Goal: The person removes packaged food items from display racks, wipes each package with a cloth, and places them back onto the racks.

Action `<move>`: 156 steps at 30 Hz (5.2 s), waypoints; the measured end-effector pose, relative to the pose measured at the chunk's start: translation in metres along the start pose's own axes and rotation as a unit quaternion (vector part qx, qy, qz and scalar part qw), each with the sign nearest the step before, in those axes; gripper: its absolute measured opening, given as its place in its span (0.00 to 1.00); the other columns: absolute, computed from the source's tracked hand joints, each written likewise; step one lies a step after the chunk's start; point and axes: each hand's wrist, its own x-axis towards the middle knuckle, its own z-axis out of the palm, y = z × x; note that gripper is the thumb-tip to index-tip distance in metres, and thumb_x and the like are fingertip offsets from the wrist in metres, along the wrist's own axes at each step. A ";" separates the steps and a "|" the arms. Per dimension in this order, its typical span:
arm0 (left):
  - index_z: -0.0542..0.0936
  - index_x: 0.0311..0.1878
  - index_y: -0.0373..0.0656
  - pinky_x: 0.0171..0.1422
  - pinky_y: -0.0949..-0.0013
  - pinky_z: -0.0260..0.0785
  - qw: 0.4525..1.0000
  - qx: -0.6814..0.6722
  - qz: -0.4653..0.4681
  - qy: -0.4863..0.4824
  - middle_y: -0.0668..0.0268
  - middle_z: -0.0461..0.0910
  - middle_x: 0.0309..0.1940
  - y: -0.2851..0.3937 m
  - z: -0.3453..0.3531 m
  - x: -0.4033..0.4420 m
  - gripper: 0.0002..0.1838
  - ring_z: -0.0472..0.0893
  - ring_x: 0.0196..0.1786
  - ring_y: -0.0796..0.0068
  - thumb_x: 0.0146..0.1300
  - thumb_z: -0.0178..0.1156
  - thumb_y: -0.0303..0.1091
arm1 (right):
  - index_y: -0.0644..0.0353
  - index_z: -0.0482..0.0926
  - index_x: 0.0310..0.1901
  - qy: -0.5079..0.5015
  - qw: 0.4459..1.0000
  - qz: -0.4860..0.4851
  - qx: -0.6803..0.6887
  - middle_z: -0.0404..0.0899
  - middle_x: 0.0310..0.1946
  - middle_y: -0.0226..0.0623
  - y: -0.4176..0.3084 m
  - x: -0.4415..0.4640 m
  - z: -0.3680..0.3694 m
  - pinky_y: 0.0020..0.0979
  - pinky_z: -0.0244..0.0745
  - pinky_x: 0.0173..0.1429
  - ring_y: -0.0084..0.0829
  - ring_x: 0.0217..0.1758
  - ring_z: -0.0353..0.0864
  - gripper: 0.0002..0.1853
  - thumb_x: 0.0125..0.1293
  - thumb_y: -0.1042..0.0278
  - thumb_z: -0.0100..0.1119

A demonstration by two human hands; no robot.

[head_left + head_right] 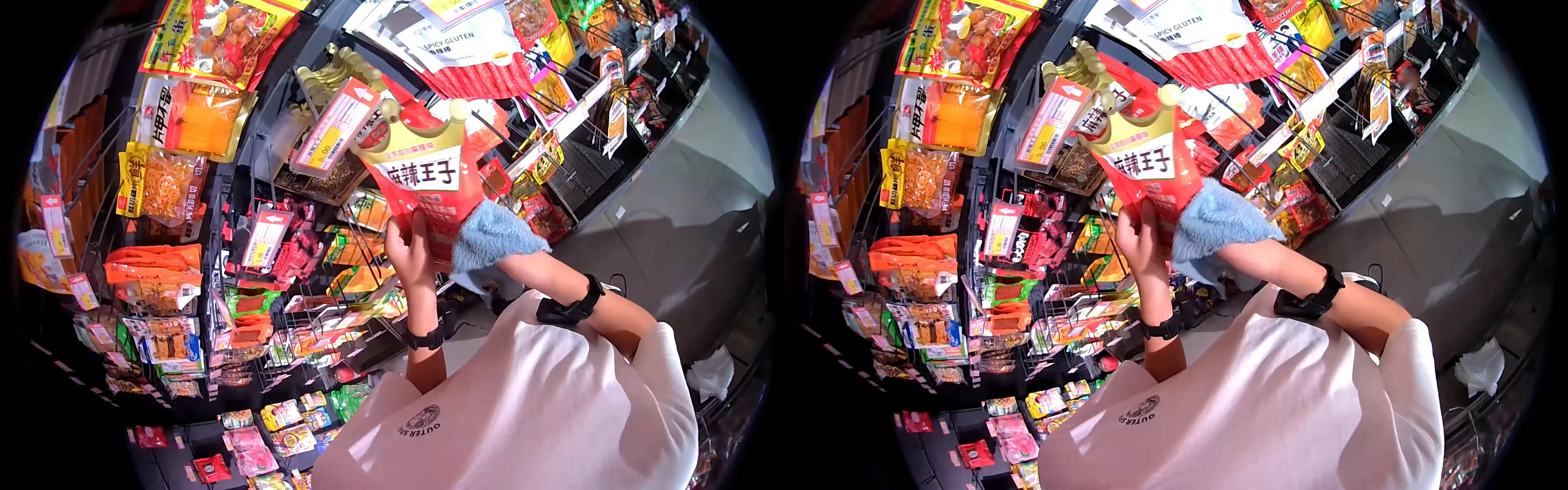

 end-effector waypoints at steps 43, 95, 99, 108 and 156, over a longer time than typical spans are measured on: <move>0.71 0.62 0.30 0.62 0.57 0.67 0.897 0.238 0.372 0.025 0.49 0.78 0.53 0.119 0.003 0.042 0.24 0.78 0.53 0.55 0.60 0.55 0.22 | 0.47 0.81 0.51 0.017 0.944 -0.168 -0.283 0.77 0.50 0.40 0.045 0.024 -0.021 0.44 0.74 0.54 0.47 0.55 0.76 0.16 0.59 0.64 0.61; 0.41 0.77 0.35 0.76 0.52 0.50 0.889 0.244 0.387 0.022 0.43 0.57 0.71 0.112 0.040 0.072 0.44 0.66 0.70 0.56 0.62 0.54 0.22 | 0.62 0.75 0.58 0.032 0.994 -0.037 0.099 0.78 0.54 0.39 0.068 0.082 0.003 0.35 0.72 0.62 0.34 0.57 0.78 0.19 0.67 0.67 0.56; 0.42 0.77 0.35 0.73 0.52 0.53 0.886 0.247 0.389 0.037 0.42 0.62 0.68 0.113 0.040 0.072 0.44 0.67 0.69 0.52 0.62 0.55 0.23 | 0.64 0.75 0.60 0.014 0.972 -0.018 0.235 0.79 0.56 0.35 0.056 0.103 0.006 0.30 0.70 0.63 0.25 0.58 0.76 0.19 0.70 0.68 0.54; 0.56 0.71 0.27 0.73 0.54 0.51 0.887 0.285 0.363 0.009 0.44 0.66 0.66 0.094 0.017 0.051 0.34 0.66 0.69 0.53 0.61 0.53 0.26 | 0.62 0.76 0.58 0.114 0.944 0.062 0.305 0.81 0.48 0.43 0.063 0.102 0.024 0.34 0.74 0.56 0.34 0.51 0.81 0.20 0.69 0.61 0.55; 0.72 0.59 0.32 0.64 0.62 0.64 0.980 0.027 -0.058 0.190 0.57 0.76 0.56 0.016 0.222 0.111 0.26 0.74 0.59 0.64 0.67 0.58 0.44 | 0.65 0.72 0.61 -0.187 0.954 0.222 0.073 0.72 0.60 0.45 0.053 0.049 -0.375 0.34 0.63 0.67 0.41 0.63 0.71 0.34 0.48 0.74 0.67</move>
